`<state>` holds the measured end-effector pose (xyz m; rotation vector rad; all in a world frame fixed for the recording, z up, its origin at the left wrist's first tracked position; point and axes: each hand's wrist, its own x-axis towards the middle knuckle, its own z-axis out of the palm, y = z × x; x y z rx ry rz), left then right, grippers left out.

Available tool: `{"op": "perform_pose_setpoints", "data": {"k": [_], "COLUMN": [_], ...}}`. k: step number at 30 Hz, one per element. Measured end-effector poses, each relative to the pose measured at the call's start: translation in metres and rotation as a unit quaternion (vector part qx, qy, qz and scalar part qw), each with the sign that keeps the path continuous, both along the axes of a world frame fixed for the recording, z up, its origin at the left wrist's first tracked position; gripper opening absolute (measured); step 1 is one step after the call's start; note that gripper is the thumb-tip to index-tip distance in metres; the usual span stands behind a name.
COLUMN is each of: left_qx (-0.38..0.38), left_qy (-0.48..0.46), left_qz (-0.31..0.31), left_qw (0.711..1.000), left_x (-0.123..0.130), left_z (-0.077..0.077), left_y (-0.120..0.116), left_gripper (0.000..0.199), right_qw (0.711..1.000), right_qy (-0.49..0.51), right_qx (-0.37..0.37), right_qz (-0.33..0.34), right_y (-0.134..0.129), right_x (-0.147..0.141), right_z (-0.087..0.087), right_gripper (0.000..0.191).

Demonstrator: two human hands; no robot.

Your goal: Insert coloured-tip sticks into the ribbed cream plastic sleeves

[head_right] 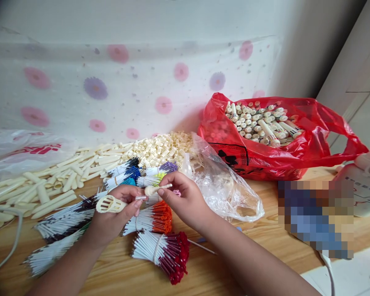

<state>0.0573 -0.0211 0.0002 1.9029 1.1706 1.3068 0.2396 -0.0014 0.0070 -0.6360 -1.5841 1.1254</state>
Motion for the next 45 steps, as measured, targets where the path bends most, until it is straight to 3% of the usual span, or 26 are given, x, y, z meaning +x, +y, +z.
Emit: {"op": "perform_pose_setpoints", "data": {"k": [4, 13, 21, 31, 37, 45], "left_qx": [-0.002, 0.001, 0.04, 0.118, 0.169, 0.219], "left_qy": [-0.019, -0.135, -0.142, -0.029, 0.064, 0.127], "left_qz": [0.005, -0.046, -0.035, 0.009, 0.035, -0.004], "left_qw": [1.0, 0.99, 0.988, 0.992, 0.983, 0.967], "left_x": [-0.002, 0.0, -0.002, 0.0, -0.001, -0.001], "left_z": [-0.002, -0.005, -0.008, 0.003, 0.006, 0.01], "left_y": [0.002, 0.0, -0.002, -0.001, 0.0, -0.001], "left_gripper": [0.011, 0.009, 0.01, 0.003, 0.004, 0.008], "right_qw": [0.997, 0.998, 0.996, 0.995, 0.995, 0.985], "right_qy": [0.033, 0.034, 0.048, 0.018, -0.102, -0.174], "right_qx": [-0.034, -0.028, -0.043, -0.067, -0.01, 0.004], "right_qz": [0.054, 0.05, 0.065, 0.066, 0.019, 0.015], "right_y": [-0.001, 0.004, 0.002, 0.003, 0.006, 0.009], "right_x": [-0.002, 0.0, -0.001, -0.001, 0.001, 0.001], "right_z": [-0.001, -0.008, -0.003, -0.005, -0.006, -0.009], "right_gripper": [0.013, 0.011, 0.012, 0.014, 0.012, 0.034]}}
